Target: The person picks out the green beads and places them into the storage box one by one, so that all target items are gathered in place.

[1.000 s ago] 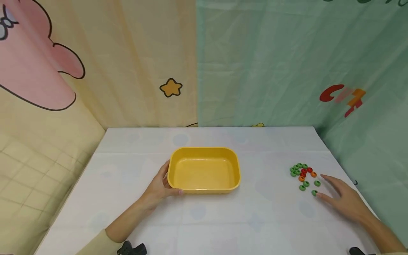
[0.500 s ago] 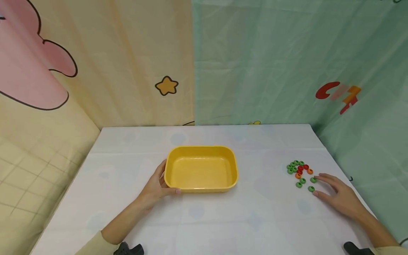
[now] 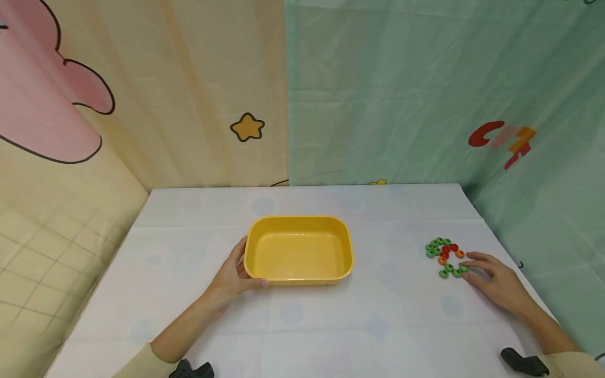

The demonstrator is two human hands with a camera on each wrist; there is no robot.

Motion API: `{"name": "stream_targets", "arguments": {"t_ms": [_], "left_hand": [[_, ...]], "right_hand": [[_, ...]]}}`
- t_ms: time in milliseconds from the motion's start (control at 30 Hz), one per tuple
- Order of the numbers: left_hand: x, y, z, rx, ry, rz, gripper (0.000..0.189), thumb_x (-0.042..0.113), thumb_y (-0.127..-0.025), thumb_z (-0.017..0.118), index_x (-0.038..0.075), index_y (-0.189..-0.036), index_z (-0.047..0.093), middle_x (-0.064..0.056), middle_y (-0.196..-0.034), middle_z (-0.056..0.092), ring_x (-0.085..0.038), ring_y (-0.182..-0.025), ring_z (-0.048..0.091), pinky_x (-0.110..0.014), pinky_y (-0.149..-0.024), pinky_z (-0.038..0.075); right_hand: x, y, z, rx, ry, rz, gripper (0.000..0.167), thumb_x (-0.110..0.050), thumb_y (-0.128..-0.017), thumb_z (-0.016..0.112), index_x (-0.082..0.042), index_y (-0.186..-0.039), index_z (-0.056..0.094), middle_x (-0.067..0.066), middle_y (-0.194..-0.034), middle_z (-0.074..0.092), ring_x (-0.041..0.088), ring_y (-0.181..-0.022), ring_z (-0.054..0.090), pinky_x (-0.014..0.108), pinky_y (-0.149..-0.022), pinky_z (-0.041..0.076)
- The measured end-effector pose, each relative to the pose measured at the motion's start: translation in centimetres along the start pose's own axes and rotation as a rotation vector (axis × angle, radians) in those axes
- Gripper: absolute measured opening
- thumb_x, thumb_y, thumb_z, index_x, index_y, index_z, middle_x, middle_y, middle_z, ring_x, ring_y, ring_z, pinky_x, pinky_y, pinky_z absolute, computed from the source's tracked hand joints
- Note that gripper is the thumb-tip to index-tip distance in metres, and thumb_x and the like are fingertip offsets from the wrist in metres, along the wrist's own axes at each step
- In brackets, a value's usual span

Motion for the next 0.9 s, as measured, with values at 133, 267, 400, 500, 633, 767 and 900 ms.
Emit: {"name": "stream_targets", "arguments": {"t_ms": [133, 267, 400, 500, 633, 767, 900], "left_hand": [[0.0, 0.0, 0.0, 0.004, -0.001, -0.002, 0.12, 0.0, -0.077, 0.091, 0.013, -0.166, 0.012, -0.008, -0.171, 0.014, -0.037, -0.147, 0.036, -0.035, -0.11, 0.044], [0.0, 0.0, 0.1, 0.005, -0.001, -0.005, 0.119, -0.001, -0.077, 0.09, 0.014, -0.166, 0.012, -0.007, -0.17, 0.015, -0.036, -0.146, 0.037, -0.034, -0.11, 0.044], [0.0, 0.0, 0.1, 0.006, -0.004, -0.006, 0.119, -0.002, -0.077, 0.09, 0.014, -0.166, 0.013, -0.007, -0.17, 0.015, -0.036, -0.147, 0.036, -0.034, -0.11, 0.044], [0.0, 0.1, 0.0, 0.006, -0.006, -0.004, 0.12, -0.001, -0.077, 0.091, 0.014, -0.166, 0.012, -0.008, -0.17, 0.015, -0.036, -0.147, 0.036, -0.034, -0.11, 0.044], [0.1, 0.1, -0.1, 0.007, -0.01, -0.002, 0.121, -0.001, -0.076, 0.091, 0.013, -0.166, 0.012, -0.008, -0.17, 0.016, -0.037, -0.147, 0.036, -0.034, -0.11, 0.044], [0.0, 0.1, -0.1, 0.013, -0.011, -0.009, 0.121, 0.0, -0.076, 0.091, 0.015, -0.166, 0.012, -0.007, -0.17, 0.016, -0.036, -0.147, 0.036, -0.034, -0.11, 0.044], [0.0, 0.0, -0.1, 0.012, -0.01, -0.009, 0.119, -0.001, -0.077, 0.09, 0.015, -0.166, 0.012, -0.008, -0.17, 0.016, -0.036, -0.147, 0.036, -0.034, -0.111, 0.044]], "right_hand": [[0.0, -0.1, -0.2, 0.014, 0.004, -0.001, 0.023, -0.01, -0.09, 0.081, 0.0, -0.11, 0.076, 0.025, -0.131, 0.058, -0.022, -0.125, 0.028, -0.003, -0.094, 0.016], [-0.3, -0.6, -0.6, 0.031, 0.02, -0.032, 0.025, -0.005, -0.085, 0.083, 0.0, -0.109, 0.076, 0.025, -0.129, 0.06, -0.017, -0.127, 0.033, -0.003, -0.095, 0.017], [-0.7, -1.3, -0.9, 0.016, 0.05, -0.024, 0.029, -0.007, -0.086, 0.082, 0.0, -0.114, 0.075, 0.024, -0.131, 0.059, 0.014, -0.133, 0.047, -0.001, -0.097, 0.015], [-1.0, -1.7, -0.9, -0.005, 0.055, -0.013, 0.03, -0.011, -0.088, 0.082, 0.0, -0.115, 0.074, 0.024, -0.132, 0.059, 0.033, -0.129, 0.05, -0.002, -0.097, 0.015], [-1.5, -2.4, -0.9, -0.014, 0.046, -0.026, 0.03, -0.012, -0.088, 0.083, 0.001, -0.114, 0.074, 0.026, -0.133, 0.059, 0.045, -0.122, 0.05, -0.003, -0.094, 0.016], [-2.2, -3.1, -0.9, 0.005, 0.043, -0.063, 0.03, -0.011, -0.086, 0.084, 0.002, -0.111, 0.075, 0.025, -0.129, 0.061, 0.038, -0.118, 0.053, -0.004, -0.092, 0.018], [-2.9, -3.8, -0.9, 0.032, 0.027, -0.103, 0.031, -0.009, -0.084, 0.086, 0.002, -0.11, 0.075, 0.023, -0.127, 0.063, 0.012, -0.119, 0.052, -0.004, -0.091, 0.023]]}}
Point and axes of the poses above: each hand's wrist, its own y-axis away from the middle knuckle, its own z-axis out of the palm, x = y × z, the point moved 5 cm from there along -y, towards the middle knuckle
